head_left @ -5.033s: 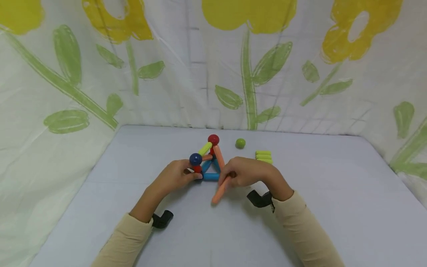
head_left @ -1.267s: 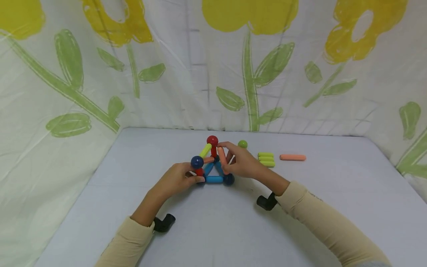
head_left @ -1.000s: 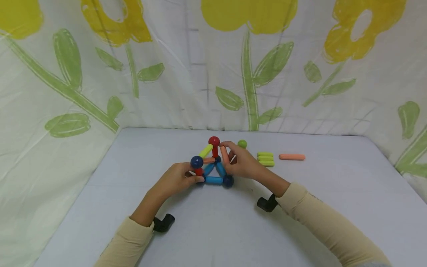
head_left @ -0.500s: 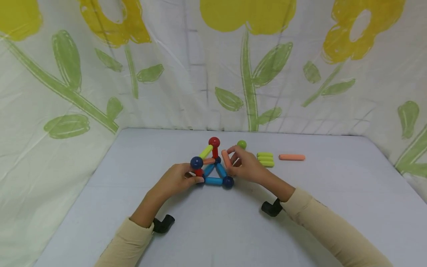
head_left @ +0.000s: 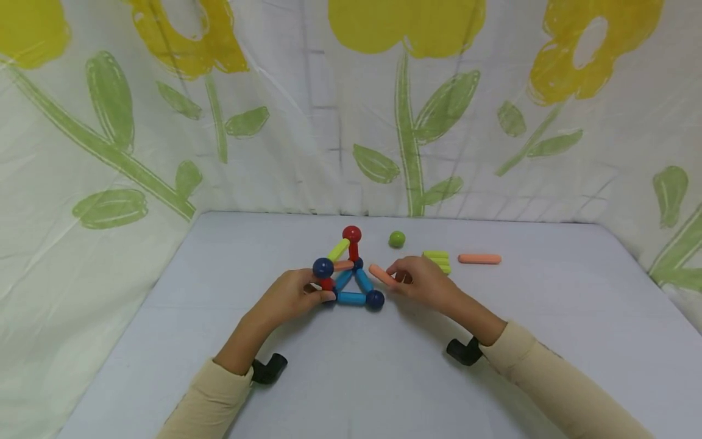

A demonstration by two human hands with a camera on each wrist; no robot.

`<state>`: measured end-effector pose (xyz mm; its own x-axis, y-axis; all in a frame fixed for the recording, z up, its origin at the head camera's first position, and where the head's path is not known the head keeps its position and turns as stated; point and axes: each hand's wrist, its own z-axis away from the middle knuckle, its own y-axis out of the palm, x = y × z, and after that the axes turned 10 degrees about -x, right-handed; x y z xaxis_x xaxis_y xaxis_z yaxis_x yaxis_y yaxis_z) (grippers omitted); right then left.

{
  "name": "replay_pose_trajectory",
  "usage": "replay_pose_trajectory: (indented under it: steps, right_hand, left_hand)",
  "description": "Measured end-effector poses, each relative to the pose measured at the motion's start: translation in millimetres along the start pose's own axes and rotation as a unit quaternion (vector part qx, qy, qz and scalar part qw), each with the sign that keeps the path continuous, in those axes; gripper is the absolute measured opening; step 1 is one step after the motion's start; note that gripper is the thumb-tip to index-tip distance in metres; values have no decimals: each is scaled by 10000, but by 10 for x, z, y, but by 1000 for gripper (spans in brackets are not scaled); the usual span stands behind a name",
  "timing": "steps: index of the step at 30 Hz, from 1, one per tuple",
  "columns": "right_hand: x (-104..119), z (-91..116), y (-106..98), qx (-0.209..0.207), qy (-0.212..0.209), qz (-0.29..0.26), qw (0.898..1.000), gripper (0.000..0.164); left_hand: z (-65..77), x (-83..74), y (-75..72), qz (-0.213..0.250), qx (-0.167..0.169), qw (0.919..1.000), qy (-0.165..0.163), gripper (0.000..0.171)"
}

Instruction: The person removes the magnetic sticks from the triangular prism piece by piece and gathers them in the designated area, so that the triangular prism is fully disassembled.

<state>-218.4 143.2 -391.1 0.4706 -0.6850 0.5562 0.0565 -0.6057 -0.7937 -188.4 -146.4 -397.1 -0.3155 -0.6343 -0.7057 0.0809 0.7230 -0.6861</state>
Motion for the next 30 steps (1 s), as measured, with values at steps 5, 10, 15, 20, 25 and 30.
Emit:
replay_pose_trajectory:
  steps: [5, 10, 15, 20, 25, 30]
  right_hand:
    - [-62, 101, -29, 10, -162, 119, 9998, 12]
    - [-71, 136, -34, 39, 10, 101, 9999, 9]
    - [-52, 133, 12, 74, 257, 54, 9996, 9]
    - [-25, 100, 40, -5, 254, 545, 9982, 8]
    - [-14, 85, -34, 51, 101, 1113, 9937, 4]
    - [-62, 165, -139, 156, 213, 1400, 9898, 18]
  left_hand:
    - [3, 2, -1, 0, 22, 10000, -64, 15]
    - [9, -3, -14, -14, 11, 9998, -175, 22]
    - [6, 0, -11, 2, 38, 9999, -136, 19]
    - [4, 9, -1, -5, 22, 10000, 54, 16]
    - [5, 2, -14, 76, 24, 10000, -31, 21]
    - [14, -7, -13, 68, 26, 10000, -67, 21]
